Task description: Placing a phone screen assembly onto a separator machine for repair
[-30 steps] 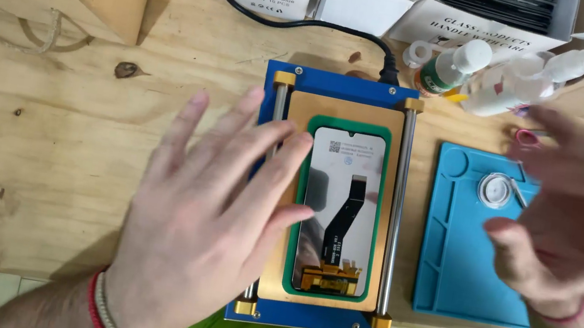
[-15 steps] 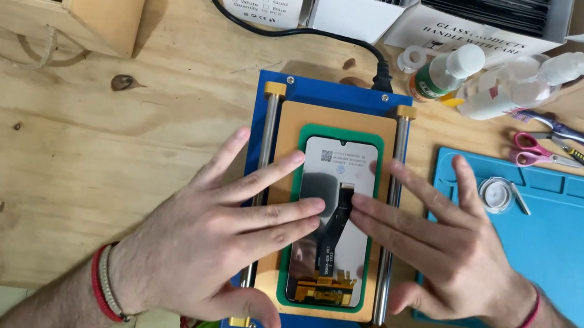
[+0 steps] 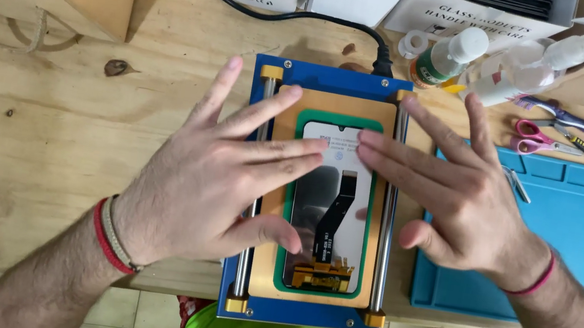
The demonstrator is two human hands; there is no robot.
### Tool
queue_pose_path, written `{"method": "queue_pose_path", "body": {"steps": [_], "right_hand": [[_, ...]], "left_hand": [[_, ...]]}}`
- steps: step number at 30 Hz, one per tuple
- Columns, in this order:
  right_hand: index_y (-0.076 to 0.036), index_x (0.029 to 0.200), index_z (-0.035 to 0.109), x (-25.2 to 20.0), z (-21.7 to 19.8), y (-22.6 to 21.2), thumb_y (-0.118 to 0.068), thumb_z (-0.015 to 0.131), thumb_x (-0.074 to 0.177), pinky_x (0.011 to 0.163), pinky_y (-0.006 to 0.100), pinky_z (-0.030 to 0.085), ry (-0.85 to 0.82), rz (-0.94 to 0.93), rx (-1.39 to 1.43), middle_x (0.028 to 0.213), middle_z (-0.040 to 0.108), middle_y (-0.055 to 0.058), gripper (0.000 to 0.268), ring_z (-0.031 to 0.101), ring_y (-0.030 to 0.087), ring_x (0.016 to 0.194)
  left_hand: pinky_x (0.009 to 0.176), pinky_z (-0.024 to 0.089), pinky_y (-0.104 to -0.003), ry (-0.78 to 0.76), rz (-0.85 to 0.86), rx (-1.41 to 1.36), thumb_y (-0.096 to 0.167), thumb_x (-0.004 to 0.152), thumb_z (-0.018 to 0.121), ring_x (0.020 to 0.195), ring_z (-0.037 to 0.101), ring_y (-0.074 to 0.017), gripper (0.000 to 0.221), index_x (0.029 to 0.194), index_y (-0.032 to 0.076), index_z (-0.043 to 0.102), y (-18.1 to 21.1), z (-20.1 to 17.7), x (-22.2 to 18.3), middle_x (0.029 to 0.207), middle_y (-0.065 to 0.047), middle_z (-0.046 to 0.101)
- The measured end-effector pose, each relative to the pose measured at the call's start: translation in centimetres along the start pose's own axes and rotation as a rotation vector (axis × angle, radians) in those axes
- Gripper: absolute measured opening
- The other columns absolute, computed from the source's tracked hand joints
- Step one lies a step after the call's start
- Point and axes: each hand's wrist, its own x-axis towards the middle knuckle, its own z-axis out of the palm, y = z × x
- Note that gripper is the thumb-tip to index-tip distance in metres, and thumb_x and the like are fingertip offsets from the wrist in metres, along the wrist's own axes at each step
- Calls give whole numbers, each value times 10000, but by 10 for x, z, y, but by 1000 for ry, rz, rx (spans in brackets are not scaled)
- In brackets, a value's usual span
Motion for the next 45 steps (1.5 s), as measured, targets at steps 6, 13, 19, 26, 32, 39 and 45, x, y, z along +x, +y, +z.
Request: {"method": "queue_pose_path", "body": {"steps": [6,13,19,26,32,39,45], "right_hand": [[88,1357,690,-41,21,22,-579,265,1201,1494,654,292,455,55,216,1664,499,268,806,363,455,1693],[163,1182,768,-56,42,28,-348,369,1208,1267,643,509,595,134,139,1479,647,388,649,606,575,1467],[109,1213,783,-70,43,32,-357,387,1173,1193,600,539,488,168,174,1474,678,354,613,652,568,1411],[74,1182,802,-75,38,34,-374,391,1156,1118,549,536,494,168,144,1480,677,335,609,681,510,1319],[46,1232,789,-78,38,38,-378,385,1158,1138,540,519,468,184,153,1518,663,320,591,674,491,1334],[29,1236,795,-79,40,43,-356,413,1153,1110,495,513,486,228,135,1520,675,296,549,686,449,1307],[43,1088,805,-75,44,45,-302,451,1154,1008,466,543,552,259,127,1408,739,296,499,720,404,1129]], "left_hand": [[1389,55,-571,-84,-87,177,848,935,-31,1711,138,-371,1228,1715,-52,266,30,2,-3,1816,-242,230],[1395,210,-511,-73,-210,111,898,882,153,1679,295,-457,1335,1630,-185,375,118,26,20,1756,-366,317],[1395,218,-535,-54,-370,265,938,856,151,1690,264,-426,1374,1661,-155,368,115,53,43,1782,-313,285],[1401,231,-521,-87,-361,274,940,873,188,1697,250,-431,1350,1680,-138,296,113,59,48,1787,-321,262],[1400,225,-520,-101,-367,275,942,875,196,1702,234,-432,1353,1682,-141,270,115,59,48,1793,-325,240],[1395,211,-520,-46,-342,222,960,844,270,1696,246,-439,1387,1667,-155,283,113,58,45,1788,-333,252],[1357,152,-519,-91,-363,-149,842,956,275,1701,168,-447,1215,1714,-101,155,104,37,42,1810,-333,186]]}}
